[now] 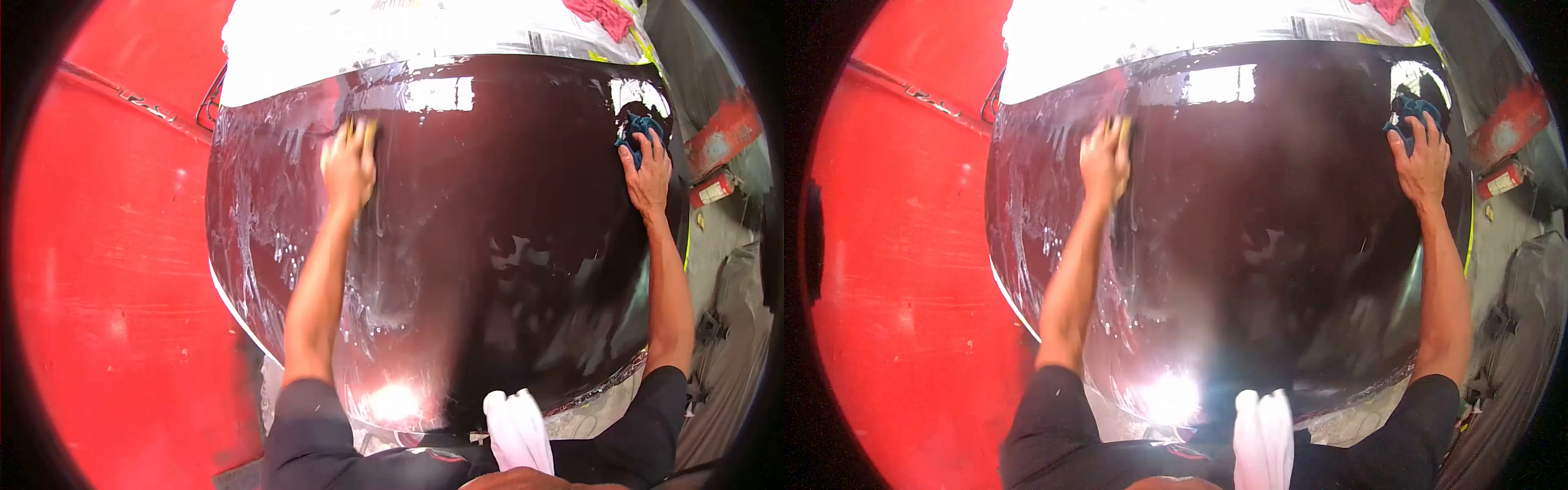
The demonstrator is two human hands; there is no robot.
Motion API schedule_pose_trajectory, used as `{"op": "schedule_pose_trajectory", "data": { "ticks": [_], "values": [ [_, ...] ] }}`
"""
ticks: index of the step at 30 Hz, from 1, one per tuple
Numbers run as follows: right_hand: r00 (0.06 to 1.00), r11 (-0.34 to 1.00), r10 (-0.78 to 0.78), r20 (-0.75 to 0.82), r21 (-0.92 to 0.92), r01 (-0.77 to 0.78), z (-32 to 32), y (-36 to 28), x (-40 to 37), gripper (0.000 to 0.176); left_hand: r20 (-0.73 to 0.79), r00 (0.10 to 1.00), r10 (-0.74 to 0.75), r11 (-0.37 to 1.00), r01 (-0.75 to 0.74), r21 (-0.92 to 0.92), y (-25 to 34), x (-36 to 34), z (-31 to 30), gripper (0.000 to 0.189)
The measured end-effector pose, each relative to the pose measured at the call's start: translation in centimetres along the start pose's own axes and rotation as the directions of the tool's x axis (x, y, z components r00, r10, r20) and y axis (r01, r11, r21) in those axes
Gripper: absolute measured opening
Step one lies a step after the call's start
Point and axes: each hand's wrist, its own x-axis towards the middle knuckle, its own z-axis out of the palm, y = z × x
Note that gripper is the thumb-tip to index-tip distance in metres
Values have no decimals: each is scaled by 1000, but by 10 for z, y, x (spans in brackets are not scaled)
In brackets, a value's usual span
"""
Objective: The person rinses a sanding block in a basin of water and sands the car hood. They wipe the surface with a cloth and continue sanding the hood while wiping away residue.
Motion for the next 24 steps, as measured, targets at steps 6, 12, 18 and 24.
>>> {"op": "schedule_pose_trajectory", "data": {
  "ticks": [6,12,18,24],
  "values": [
    [1000,1000,5,0,-26,-5,0,-1,7,50,-55,997,-50,999,50,8,-6,-24,9,38],
    [999,1000,29,29,-13,-28,0,-7,2,52,-4,1000,-15,997,15,-80,-12,51,37,37],
    [999,998,45,17,-44,-44,-1,-9,1,51,-75,997,16,979,-31,-203,61,-59,-15,33],
    [1000,999,27,4,30,-27,-7,-9,1,50,-85,992,96,991,-103,-83,73,113,71,26]
  ]
}}
